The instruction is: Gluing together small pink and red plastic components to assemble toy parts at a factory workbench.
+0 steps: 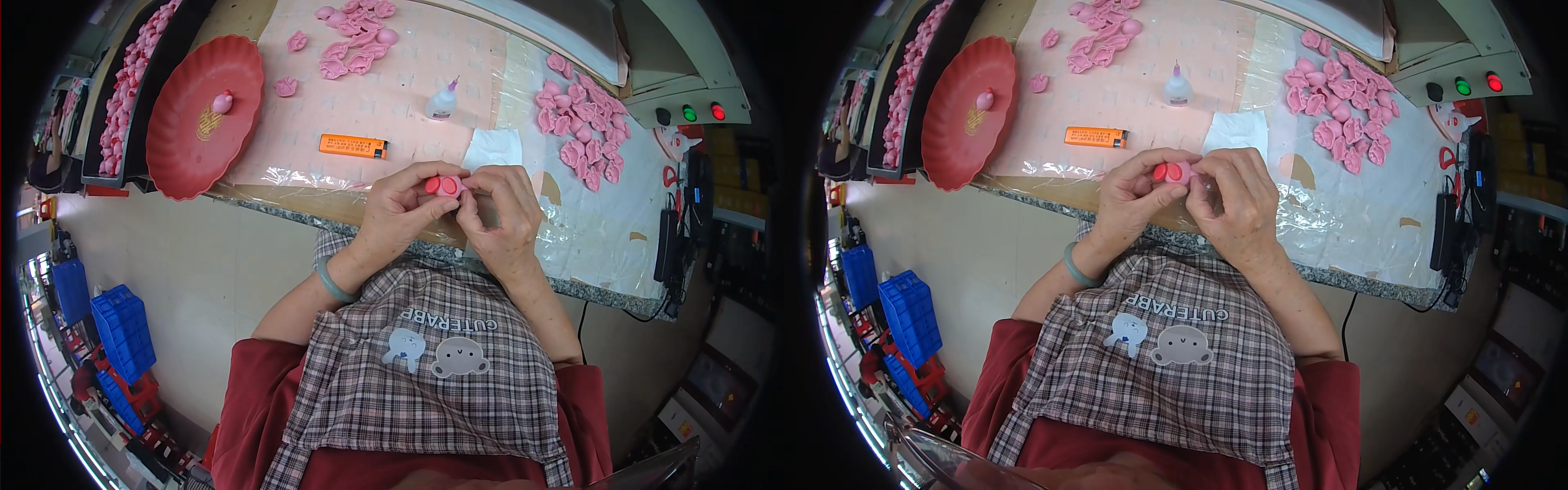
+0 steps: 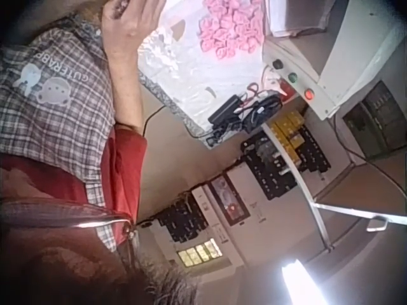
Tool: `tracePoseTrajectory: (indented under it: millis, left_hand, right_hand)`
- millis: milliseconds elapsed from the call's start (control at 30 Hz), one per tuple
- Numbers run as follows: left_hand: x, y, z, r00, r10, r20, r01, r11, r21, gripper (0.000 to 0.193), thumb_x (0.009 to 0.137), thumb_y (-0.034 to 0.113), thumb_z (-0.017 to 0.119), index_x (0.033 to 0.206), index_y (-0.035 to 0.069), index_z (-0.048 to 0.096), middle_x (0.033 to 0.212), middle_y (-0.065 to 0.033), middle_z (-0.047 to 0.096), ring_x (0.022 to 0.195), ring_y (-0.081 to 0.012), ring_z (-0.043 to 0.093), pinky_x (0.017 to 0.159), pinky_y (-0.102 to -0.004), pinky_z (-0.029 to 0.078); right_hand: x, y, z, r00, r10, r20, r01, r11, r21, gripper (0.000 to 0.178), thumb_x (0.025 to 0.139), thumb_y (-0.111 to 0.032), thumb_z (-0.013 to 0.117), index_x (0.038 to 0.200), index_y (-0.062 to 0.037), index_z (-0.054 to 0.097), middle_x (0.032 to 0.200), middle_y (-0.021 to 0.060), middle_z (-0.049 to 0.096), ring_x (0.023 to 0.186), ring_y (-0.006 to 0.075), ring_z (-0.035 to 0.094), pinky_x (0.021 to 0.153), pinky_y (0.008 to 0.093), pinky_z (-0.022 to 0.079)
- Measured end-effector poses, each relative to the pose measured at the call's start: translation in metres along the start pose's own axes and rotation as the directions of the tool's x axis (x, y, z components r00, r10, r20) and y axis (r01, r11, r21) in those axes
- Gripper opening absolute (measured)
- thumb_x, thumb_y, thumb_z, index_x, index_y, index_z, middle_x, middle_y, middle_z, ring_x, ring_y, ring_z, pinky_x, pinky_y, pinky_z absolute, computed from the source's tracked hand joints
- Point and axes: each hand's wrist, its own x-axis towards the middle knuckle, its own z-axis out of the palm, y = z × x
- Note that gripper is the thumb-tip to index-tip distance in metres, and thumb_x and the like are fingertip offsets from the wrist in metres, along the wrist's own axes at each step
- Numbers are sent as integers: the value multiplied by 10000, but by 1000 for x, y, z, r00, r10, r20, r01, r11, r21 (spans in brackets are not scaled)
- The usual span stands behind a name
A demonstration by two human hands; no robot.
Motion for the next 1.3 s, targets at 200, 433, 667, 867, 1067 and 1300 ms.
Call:
tracePoseTrajectory:
  millis: [200,433,667,867,1067,1300]
  left_hand:
    - [-1,-5,-3,999,-35,-6,36,997,65,339,908,15,625,1235,-39,552,1179,-111,622,1075,-153,601,948,-285,498]
    - [-1,-3,-3,1000,18,-12,-18,998,53,313,921,54,623,1212,-36,557,1161,-115,623,1063,-170,615,938,-295,503]
    - [1,-2,1,999,52,9,-51,998,-25,282,935,72,604,1194,-22,543,1158,-135,618,1062,-238,643,948,-335,508]
    - [1,-3,-1,994,100,34,-102,993,51,291,931,73,607,1203,-6,541,1203,-131,610,1106,-192,600,986,-323,467]
    - [1,1,2,997,72,23,-73,996,55,325,911,71,634,1212,-5,540,1241,-132,603,1130,-172,573,995,-310,452]
    - [1,1,1,998,56,15,-56,998,20,336,909,52,629,1228,-15,545,1250,-129,598,1133,-174,570,996,-311,451]
  right_hand:
    - [-2,0,2,1000,-13,-19,13,1000,-14,247,622,45,689,842,-20,597,802,94,613,715,260,580,607,348,480]
    - [5,3,-12,993,31,118,-43,994,103,180,706,53,697,870,7,640,830,106,636,741,228,607,653,327,489]
    - [19,34,-44,917,398,4,-398,917,-11,121,815,-34,674,931,2,672,890,77,633,691,162,564,629,275,461]
    - [9,36,-41,907,412,83,-376,884,-276,142,777,-109,730,863,-19,662,830,76,587,693,222,581,663,343,479]
    - [3,40,-37,936,298,187,-225,916,-333,113,771,-56,709,815,1,621,817,72,584,712,206,571,647,312,466]
    - [11,31,-39,933,326,150,-294,935,-200,128,762,-35,701,844,-4,608,826,76,592,724,212,587,658,329,479]
